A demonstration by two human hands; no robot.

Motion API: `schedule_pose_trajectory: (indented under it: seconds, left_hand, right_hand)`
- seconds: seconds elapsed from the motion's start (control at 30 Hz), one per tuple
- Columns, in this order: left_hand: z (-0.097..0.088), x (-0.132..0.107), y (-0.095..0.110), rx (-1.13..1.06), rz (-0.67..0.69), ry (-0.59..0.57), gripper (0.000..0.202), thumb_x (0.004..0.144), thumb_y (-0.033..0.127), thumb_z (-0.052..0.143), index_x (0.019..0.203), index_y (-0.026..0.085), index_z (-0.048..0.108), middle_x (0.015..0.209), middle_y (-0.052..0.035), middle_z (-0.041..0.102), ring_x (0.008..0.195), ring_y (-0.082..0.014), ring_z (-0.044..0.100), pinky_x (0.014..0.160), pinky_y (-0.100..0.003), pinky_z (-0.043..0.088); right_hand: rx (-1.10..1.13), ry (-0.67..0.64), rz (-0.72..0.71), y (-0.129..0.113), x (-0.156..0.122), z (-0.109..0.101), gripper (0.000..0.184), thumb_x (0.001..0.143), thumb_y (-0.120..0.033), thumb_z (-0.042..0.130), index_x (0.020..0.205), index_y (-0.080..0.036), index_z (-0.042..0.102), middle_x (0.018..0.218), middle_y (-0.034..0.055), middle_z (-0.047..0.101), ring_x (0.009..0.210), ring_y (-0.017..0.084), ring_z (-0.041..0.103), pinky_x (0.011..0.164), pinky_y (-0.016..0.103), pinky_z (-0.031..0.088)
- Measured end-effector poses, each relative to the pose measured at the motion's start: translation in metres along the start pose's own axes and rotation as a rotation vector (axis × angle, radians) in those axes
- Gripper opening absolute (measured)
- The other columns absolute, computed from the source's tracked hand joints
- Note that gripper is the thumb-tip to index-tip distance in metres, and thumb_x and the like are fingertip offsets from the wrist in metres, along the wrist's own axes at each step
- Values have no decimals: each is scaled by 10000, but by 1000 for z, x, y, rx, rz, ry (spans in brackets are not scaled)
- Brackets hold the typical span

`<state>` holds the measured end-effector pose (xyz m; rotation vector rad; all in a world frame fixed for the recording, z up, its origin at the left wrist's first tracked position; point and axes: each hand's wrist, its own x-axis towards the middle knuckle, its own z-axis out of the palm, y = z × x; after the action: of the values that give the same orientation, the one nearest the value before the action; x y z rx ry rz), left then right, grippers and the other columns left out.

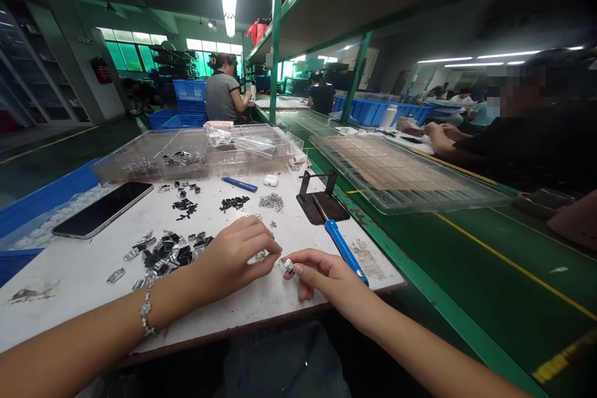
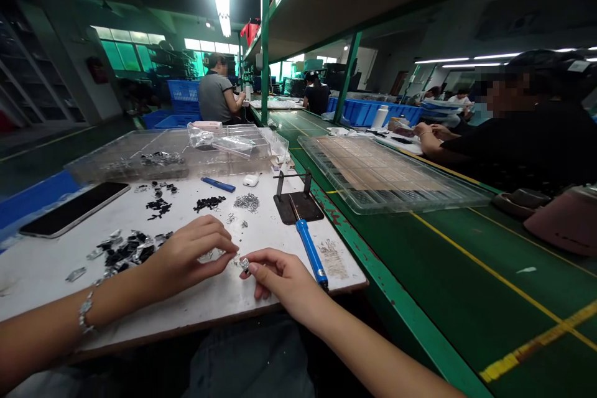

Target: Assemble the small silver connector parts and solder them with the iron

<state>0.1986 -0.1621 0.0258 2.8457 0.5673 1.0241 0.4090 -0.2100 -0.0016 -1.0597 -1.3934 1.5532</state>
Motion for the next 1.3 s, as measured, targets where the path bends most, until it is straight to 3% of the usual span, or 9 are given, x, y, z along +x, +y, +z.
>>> schedule_pose_trajectory:
  seconds: [0.13, 0.37, 0.73, 1.0, 1.3]
  left_hand:
    - [-4, 0, -6, -32, -86, -10, 97, 881, 157, 509, 887, 166, 605, 795, -60, 634, 793, -189, 545, 726, -328, 451]
    - [-7, 0, -10, -15, -109, -25, 112, 881, 188, 504, 878, 170, 614, 783, -48, 648, 783, -182, 544, 736, -320, 459]
    - [-4, -4, -14, 70, -21, -71, 165, 889, 194, 474, 858, 152, 630, 741, -41, 639, 735, -163, 532, 704, -290, 435]
    - [0, -9, -16, 51, -1, -147, 164, 893, 205, 474, 871, 158, 629, 743, -34, 646, 740, -165, 541, 705, -292, 422]
    - [-5, -7, -18, 93, -4, -149, 175, 888, 185, 470, 866, 156, 641, 745, -29, 657, 725, -172, 554, 693, -305, 411]
  right_hand:
    - [-16, 6, 8, 2, 1, -1, 326, 785, -416, 660, 997, -169, 657, 847, 31, 659, 569, 89, 548, 592, 239, 456]
    - [-120, 6, 16, 0, 1, -1, 298, 804, -400, 641, 1022, -197, 665, 844, 28, 664, 588, 104, 553, 601, 249, 465]
    - [-256, 52, 22, -2, 3, -1, 306, 807, -445, 631, 1025, -233, 665, 854, 28, 677, 600, 122, 560, 631, 269, 488]
    - [-440, 106, -7, 3, 4, -5, 310, 828, -484, 595, 1020, -252, 669, 612, 0, 604, 643, 168, 557, 645, 292, 433]
    - [-507, 176, 17, 5, 4, -6, 277, 829, -481, 586, 977, -271, 686, 604, 8, 604, 678, 184, 576, 671, 304, 426]
